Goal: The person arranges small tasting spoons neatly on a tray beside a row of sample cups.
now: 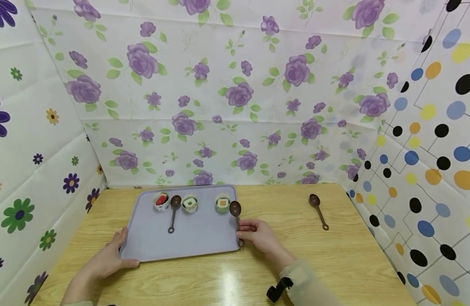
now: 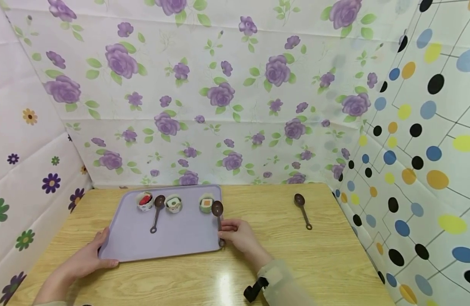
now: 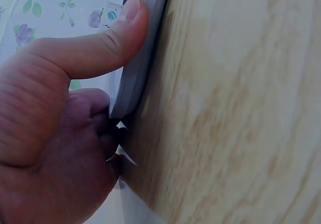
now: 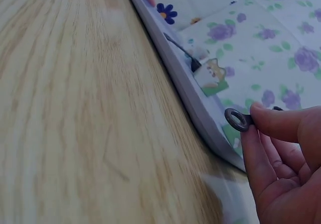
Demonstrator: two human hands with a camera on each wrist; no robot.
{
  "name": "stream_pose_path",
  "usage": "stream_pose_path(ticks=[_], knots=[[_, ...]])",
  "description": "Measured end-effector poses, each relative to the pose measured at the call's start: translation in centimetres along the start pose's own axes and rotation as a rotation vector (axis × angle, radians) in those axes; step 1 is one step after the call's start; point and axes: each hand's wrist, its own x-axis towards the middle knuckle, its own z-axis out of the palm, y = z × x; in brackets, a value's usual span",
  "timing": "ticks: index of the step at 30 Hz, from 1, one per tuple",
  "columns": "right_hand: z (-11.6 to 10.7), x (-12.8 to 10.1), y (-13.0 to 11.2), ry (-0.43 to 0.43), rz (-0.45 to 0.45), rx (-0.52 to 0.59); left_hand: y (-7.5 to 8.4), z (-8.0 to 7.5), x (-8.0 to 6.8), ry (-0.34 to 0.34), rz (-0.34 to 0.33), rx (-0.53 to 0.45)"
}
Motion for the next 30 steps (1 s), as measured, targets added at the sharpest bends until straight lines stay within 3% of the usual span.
stream_pose_path(ticks=[7,15,30], knots=[[2.6,1.3,-0.5,-0.024,-0.038,-0.072,0.2,-0.2,-0.1,0.013,0.000,0.001],[6.6,2.7,-0.8,-0.013,-0.060,-0.077,-0.1,0.0,-0.1,0.007,-0.007,-0.015],[11.9,6.4,-1.1,0.237,-0.093,-0.195,-0.3,0.0,-0.1,-0.002,-0.004,-0.021]])
